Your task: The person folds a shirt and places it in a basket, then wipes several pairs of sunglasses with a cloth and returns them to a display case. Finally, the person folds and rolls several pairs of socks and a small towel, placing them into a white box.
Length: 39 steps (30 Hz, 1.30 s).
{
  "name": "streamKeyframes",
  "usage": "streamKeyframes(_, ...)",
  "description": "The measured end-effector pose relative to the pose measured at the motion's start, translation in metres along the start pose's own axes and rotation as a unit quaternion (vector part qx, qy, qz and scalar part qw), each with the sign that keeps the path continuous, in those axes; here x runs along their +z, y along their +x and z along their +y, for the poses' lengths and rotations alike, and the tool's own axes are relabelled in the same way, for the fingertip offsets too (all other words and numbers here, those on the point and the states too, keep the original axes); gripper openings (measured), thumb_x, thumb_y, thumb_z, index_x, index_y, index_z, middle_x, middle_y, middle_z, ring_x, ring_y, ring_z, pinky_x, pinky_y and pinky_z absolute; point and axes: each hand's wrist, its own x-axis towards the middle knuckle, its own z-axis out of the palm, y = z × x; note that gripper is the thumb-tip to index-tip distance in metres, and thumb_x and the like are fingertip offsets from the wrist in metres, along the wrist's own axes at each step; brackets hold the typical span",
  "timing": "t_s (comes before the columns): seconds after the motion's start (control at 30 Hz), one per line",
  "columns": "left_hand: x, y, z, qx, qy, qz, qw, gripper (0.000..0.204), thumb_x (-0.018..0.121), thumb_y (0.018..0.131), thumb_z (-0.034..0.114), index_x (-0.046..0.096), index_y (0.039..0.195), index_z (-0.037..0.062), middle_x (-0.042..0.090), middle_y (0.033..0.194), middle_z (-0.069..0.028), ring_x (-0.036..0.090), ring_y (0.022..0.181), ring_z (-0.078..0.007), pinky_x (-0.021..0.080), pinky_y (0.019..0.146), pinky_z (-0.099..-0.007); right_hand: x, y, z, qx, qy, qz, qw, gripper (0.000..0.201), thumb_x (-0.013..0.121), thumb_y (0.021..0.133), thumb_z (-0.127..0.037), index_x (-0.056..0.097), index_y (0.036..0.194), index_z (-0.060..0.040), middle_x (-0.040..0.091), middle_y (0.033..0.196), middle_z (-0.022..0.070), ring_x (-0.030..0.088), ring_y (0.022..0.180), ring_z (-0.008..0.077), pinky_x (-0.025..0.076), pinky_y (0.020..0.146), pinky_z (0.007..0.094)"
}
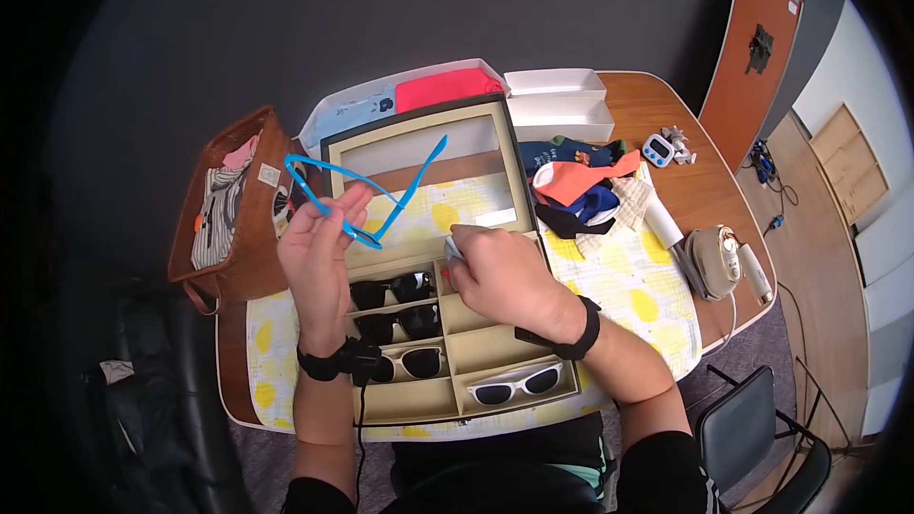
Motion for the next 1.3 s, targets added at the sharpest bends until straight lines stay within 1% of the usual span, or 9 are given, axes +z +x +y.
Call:
streamKeyframes(0.1, -0.003, 0.002, -0.003, -0.013, 0.038, -0.027, 0.999, 0.015, 0.059, 0.099, 0.002, 0.063, 0.109, -0.009, 0.072, 0.114, -0.0201, 0.07, 0.108, -0.0223, 0.054, 0.093, -0.0297, -0.004, -0.003, -0.006, -0.035, 0.054, 0.061, 0.996, 0.032, 0.06, 0.083, -0.004, 0.067, 0.113, 0.0047, 0.07, 0.099, 0.0275, 0.07, 0.08, 0.0405, 0.055, 0.07, 0.0454)
streamKeyframes(0.17, -0.002, -0.002, -0.003, -0.027, 0.077, -0.071, 0.994, 0.014, 0.059, 0.099, 0.002, 0.064, 0.108, -0.0078, 0.072, 0.112, -0.0199, 0.07, 0.107, -0.023, 0.055, 0.094, -0.0317, -0.006, -0.002, -0.003, -0.243, 0.158, 0.1, 0.952, 0.024, 0.06, 0.082, -0.001, 0.066, 0.105, 0.0047, 0.066, 0.12, 0.0284, 0.069, 0.083, 0.0404, 0.054, 0.068, 0.0412)
streamKeyframes(0.33, 0.001, -0.01, -0.006, -0.062, 0.162, -0.15, 0.973, 0.013, 0.058, 0.098, -0.003, 0.065, 0.108, -0.0083, 0.074, 0.105, -0.0169, 0.072, 0.099, -0.0208, 0.056, 0.091, -0.0314, -0.015, -0.006, -0.008, -0.157, 0.205, -0.01, 0.966, 0.01, 0.063, 0.08, -0.002, 0.055, 0.082, 0.0036, 0.042, 0.149, 0.0355, 0.063, 0.101, 0.0476, 0.052, 0.087, 0.0479)
streamKeyframes(0.53, 0.002, -0.01, -0.004, -0.108, 0.172, -0.188, 0.961, 0.014, 0.06, 0.098, -0.002, 0.068, 0.107, -0.0096, 0.075, 0.104, -0.0155, 0.072, 0.097, -0.0186, 0.057, 0.091, -0.0311, -0.019, -0.003, -0.003, -0.188, 0.111, 0.112, 0.969, 0.011, 0.064, 0.079, -0.002, 0.059, 0.087, 0.0051, 0.035, 0.153, 0.0371, 0.054, 0.12, 0.0522, 0.047, 0.101, 0.0473)
streamKeyframes(0.67, 0.004, -0.012, -0.003, -0.102, 0.18, -0.201, 0.958, 0.013, 0.059, 0.098, -0.003, 0.067, 0.105, -0.009, 0.075, 0.1, -0.0164, 0.073, 0.093, -0.0186, 0.057, 0.089, -0.0307, -0.029, -0.001, -0.004, -0.243, -0.071, 0.184, 0.95, 0.015, 0.064, 0.078, -0.001, 0.061, 0.089, 0.0076, 0.039, 0.151, 0.035, 0.051, 0.126, 0.051, 0.042, 0.107, 0.0501)
streamKeyframes(0.93, -0.012, 0.008, 0.0, -0.178, 0.034, -0.122, 0.976, 0.019, 0.054, 0.098, 0.01, 0.065, 0.101, -0.0054, 0.073, 0.095, -0.0199, 0.074, 0.087, -0.0261, 0.059, 0.078, -0.0343, -0.015, 0.009, 0.03, 0.041, 0.254, 0.064, 0.964, 0.017, 0.065, 0.092, -0.01, 0.068, 0.099, 0.005, 0.066, 0.1, 0.0175, 0.069, 0.086, 0.0314, 0.055, 0.075, 0.0389)
streamKeyframes(0.97, -0.012, 0.008, 0.002, -0.187, -0.004, -0.098, 0.977, 0.019, 0.055, 0.098, 0.011, 0.065, 0.101, -0.0053, 0.073, 0.095, -0.02, 0.074, 0.087, -0.0264, 0.06, 0.078, -0.0352, -0.009, 0.013, 0.038, 0.026, 0.268, 0.082, 0.96, 0.02, 0.063, 0.097, -0.013, 0.07, 0.098, 0.0056, 0.069, 0.092, 0.0139, 0.068, 0.078, 0.0199, 0.053, 0.068, 0.0333)
streamKeyframes(1.1, -0.016, 0.011, -0.001, -0.199, -0.06, -0.059, 0.976, 0.03, 0.053, 0.102, 0.023, 0.065, 0.108, -0.0043, 0.072, 0.103, -0.0223, 0.074, 0.093, -0.0296, 0.061, 0.081, -0.0383, -0.005, 0.022, 0.052, 0.058, 0.372, 0.056, 0.925, 0.028, 0.06, 0.102, -0.019, 0.072, 0.096, 0.0064, 0.071, 0.076, 0.0035, 0.06, 0.069, 0.0073, 0.05, 0.064, 0.0276)
streamKeyframes(1.3, -0.02, 0.014, -0.008, -0.229, -0.191, -0.069, 0.952, 0.044, 0.043, 0.107, 0.035, 0.063, 0.116, -0.004, 0.069, 0.115, -0.0249, 0.069, 0.109, -0.0353, 0.058, 0.092, -0.0425, -0.002, 0.028, 0.067, 0.142, 0.474, 0.014, 0.869, 0.023, 0.06, 0.104, -0.019, 0.073, 0.1, 0.0, 0.073, 0.086, 0.0015, 0.064, 0.076, 0.0065, 0.05, 0.07, 0.0251)
